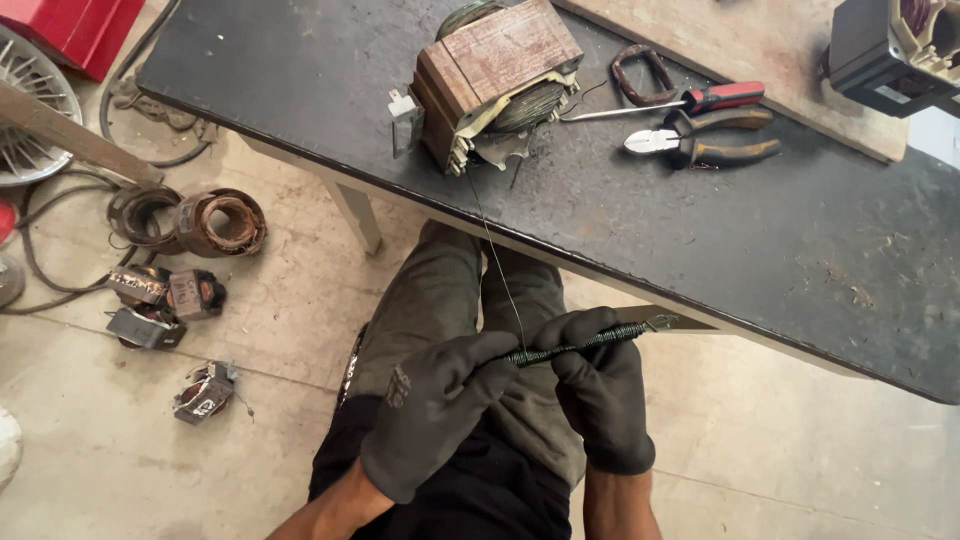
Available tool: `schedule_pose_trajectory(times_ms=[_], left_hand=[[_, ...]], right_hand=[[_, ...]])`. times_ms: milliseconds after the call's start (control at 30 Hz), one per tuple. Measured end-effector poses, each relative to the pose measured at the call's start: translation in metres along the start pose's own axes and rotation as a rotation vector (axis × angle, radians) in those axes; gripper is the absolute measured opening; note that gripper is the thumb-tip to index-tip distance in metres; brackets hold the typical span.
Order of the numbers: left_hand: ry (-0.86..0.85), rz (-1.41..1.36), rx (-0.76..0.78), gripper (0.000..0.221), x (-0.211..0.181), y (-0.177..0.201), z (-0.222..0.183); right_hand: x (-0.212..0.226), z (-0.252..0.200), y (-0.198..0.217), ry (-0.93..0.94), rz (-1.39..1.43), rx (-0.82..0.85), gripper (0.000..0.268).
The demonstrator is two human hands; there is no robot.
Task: Repairing an electronic component by inspecting and manipulating a wire bundle on a workbench.
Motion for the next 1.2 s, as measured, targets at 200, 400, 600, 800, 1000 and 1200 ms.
schedule_pose_trajectory(times_ms=[200,400,600,800,1000,1200], left_hand=[[-0.218,0.171,-0.049,0.029,0.006,0.0,-0.004],[-0.403,0.492,-0.05,0.055,0.037,-0.007,-0.012],[-0.369,0.406,-0.052,0.028,0.006,0.001,0.008],[0.385,-0.12,0.202,0.056,-0.001,0.008,0.02],[-0.031,-0.033,0.044,0.031,0.02,-0.002,0.015],[-0.296,0.312,0.098,0.038,0.025,0.004,0.019]], right_hand=[[-0.001,0.001,-0.003,0.0,0.038,-0.004,0.027],[-0.002,0.008,-0.006,-0.004,-0.079,-0.051,0.03],[-0.002,0.011,-0.003,0.02,-0.046,-0.008,0.034],[-0.005,0.013,0.001,0.04,0.033,0.021,0.031],[-0.001,0.016,0.001,-0.006,0.088,0.023,0.025],[0.002,0.019,-0.005,0.06,0.029,0.055,0.026]])
Point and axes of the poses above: each hand's wrist, its own z-axis towards the middle knuckle, its own y-axis out of the back of the hand, x = y × z, the point moved 2 cm from there along z, towards the middle knuckle, and after that the axes turned 4 degrees about y, right-handed, at the moved point
